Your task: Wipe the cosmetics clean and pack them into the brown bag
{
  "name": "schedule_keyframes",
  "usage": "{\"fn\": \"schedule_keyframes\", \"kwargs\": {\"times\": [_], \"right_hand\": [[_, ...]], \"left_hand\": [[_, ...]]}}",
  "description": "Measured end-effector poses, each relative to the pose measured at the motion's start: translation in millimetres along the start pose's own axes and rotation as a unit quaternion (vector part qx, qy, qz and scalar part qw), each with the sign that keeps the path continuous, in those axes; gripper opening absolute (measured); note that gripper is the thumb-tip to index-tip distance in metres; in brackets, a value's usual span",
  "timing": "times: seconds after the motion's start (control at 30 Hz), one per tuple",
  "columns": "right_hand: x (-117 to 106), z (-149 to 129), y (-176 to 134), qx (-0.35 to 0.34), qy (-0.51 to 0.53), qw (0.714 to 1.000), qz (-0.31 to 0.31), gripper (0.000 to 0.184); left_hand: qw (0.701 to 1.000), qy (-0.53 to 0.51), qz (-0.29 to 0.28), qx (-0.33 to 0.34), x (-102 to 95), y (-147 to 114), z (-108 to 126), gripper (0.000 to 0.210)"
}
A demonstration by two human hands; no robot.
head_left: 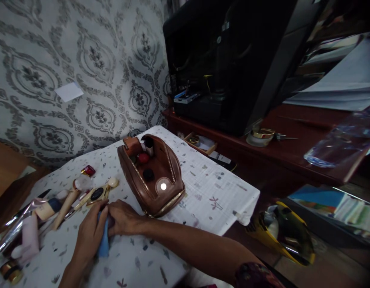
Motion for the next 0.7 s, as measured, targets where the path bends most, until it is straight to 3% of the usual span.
{"fn": "schedule_keyframes", "kwargs": {"times": [0.3, 0.5, 0.6, 0.7], "right_hand": [[2.1, 2.1, -0.6, 0.017, -0.015, 1.000, -0.011, 0.052], [0.0, 1.0, -4.5, 0.032, -0.007, 0.999, -0.012, 0.056], [0.3, 1.5, -6.2, 0.037, -0.012, 0.999, -0.011, 0.054], [1.4, 1.7, -7.4, 0.034, -0.013, 0.999, -0.009, 0.065]], "left_hand": [[0.996, -0.076, 0.001, -0.052, -4.0, 30.9, -14.7, 0.045], [0.985, -0.129, 0.060, -0.102, -7.9, 18.9, -23.0, 0.052], [0.992, -0.058, 0.098, -0.052, -12.2, 9.2, -16.8, 0.055], [0.988, 0.066, 0.139, -0.028, -15.4, 4.0, -9.5, 0.056]]}}
Point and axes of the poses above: each hand's wrist, its own y-axis towards the middle knuckle, its own x-axis out of the palm, z = x × y, the point moved 3 cm from there along y, towards the middle knuckle, and after that the axes turned 2 degrees about z, right-handed, at the moved point
